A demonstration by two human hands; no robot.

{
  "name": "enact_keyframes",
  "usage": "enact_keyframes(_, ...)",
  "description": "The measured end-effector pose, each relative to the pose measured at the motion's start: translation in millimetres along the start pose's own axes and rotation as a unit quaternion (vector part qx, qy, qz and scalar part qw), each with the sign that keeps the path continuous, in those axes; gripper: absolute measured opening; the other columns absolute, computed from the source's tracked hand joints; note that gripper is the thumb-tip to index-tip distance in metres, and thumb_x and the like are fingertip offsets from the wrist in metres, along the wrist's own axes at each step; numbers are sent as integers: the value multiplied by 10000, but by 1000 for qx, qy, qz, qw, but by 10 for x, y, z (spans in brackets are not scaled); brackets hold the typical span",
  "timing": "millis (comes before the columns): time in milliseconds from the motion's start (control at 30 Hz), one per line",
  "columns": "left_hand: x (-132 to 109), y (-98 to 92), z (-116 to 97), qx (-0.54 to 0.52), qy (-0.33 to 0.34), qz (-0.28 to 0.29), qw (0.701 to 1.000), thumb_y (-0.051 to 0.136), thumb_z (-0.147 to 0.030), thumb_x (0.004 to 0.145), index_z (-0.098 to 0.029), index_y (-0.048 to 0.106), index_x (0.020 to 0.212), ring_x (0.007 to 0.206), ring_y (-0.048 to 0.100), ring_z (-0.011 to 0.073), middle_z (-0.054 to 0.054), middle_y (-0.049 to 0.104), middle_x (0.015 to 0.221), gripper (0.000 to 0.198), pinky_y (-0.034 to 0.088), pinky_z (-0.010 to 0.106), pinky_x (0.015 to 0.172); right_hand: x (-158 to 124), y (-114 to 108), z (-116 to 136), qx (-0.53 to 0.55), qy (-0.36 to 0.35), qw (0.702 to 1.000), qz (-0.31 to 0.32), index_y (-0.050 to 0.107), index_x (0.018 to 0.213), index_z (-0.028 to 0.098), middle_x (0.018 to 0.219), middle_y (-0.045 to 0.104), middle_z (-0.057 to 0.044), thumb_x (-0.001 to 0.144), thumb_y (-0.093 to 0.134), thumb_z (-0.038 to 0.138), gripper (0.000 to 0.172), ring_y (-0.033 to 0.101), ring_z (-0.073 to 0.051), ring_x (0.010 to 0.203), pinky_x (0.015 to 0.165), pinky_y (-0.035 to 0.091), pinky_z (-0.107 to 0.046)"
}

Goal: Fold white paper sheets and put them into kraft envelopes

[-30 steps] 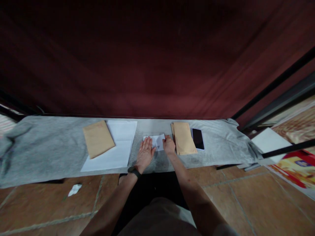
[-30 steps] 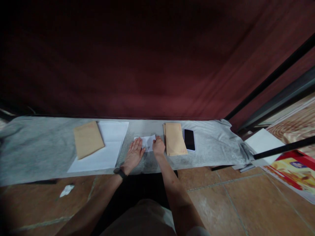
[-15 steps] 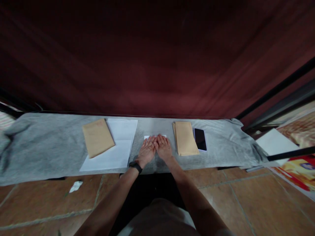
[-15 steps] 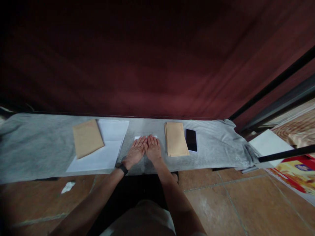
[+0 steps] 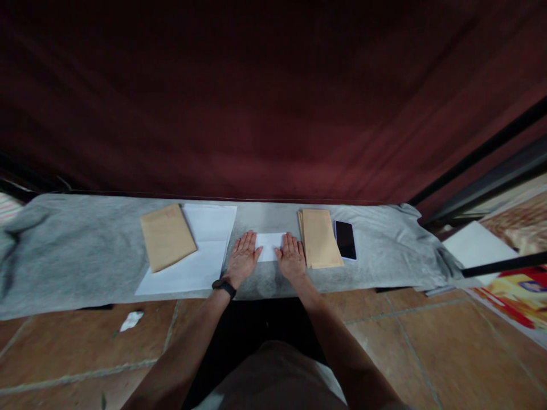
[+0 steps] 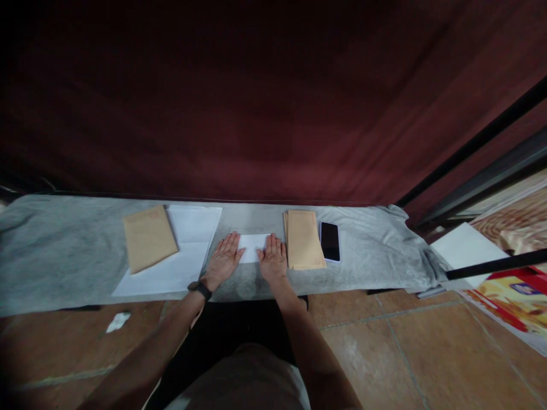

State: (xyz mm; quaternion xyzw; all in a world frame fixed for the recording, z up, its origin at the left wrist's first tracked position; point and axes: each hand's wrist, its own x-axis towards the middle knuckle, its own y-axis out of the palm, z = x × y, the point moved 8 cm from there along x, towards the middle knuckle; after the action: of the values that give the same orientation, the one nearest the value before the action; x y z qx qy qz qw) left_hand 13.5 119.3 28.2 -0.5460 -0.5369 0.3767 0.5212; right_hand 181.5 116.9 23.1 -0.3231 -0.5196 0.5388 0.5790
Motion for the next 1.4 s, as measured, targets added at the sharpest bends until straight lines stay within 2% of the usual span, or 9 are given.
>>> enact_keyframes(100,-128,-54,-68,8,-20,-23,999,269,-452,1041,-46,335,1562,1539,273,287,192,338,1628,663,270,476,1242,4,4,10,-5,6,1000,5,348,1568,60,1612,364,-194,1081,322,431,613,354,-315,1493,1217,255,-497)
enact_keyframes(267,-349,-27,-371,3,92,21,996,352,-370,1034,-212,443,1522,1522,323,234,78,415,1609,521,263,484,1249,12,25,6,-4,16,1000,24,325,1574,47,1628,328,-192,1080,340,408,612,308,-313,1516,1225,234,-499)
enact_keyframes(500,-248,-78,-221,-1,142,56,988,310,-254,1007,-235,539,1430,1450,449,200,81,521,1537,481,351,435,1203,7,-2,8,14,18,1000,2,318,1577,51,1606,365,-213,1077,338,418,621,338,-309,1503,1208,265,-512)
enact_keyframes(633,-267,-55,-194,19,137,62,988,239,-165,974,-199,526,1435,1477,408,200,104,468,1574,544,331,433,1215,13,7,10,12,18,1000,8,328,1570,35,1608,362,-211,1077,332,415,622,332,-313,1504,1213,256,-509)
enact_keyframes(733,-285,-74,-241,24,117,51,991,242,-205,995,-151,522,1439,1480,404,219,131,479,1562,528,301,449,1234,22,13,8,13,19,1000,19,330,1570,38,1619,346,-197,1078,324,408,616,325,-314,1506,1221,241,-503)
enact_keyframes(867,-198,-137,-436,-2,99,26,995,280,-325,1032,-109,480,1485,1506,357,229,142,453,1578,540,250,451,1263,24,-1,11,17,20,999,25,327,1574,48,1622,337,-200,1071,338,404,616,323,-314,1506,1222,232,-508)
enact_keyframes(1000,-47,-70,-607,-8,83,34,996,249,-358,1044,-92,425,1525,1538,280,246,146,370,1626,578,238,449,1264,16,-19,19,11,13,999,27,339,1570,57,1630,328,-188,1063,347,341,581,334,-307,1502,1224,233,-507)
enact_keyframes(1267,-14,49,-410,9,37,10,999,247,-378,1042,-57,336,1563,1555,225,254,168,327,1640,619,208,450,1270,21,-70,50,15,37,999,17,387,1536,7,1592,382,-227,1064,361,322,568,363,-297,1494,1220,284,-479)
enact_keyframes(1400,-21,72,-390,15,46,19,999,271,-296,1024,-103,325,1577,1562,193,242,144,288,1660,589,208,461,1270,10,-11,288,47,-22,997,58,404,1543,59,1615,369,-166,1069,339,329,550,349,-246,1508,1248,254,-415)
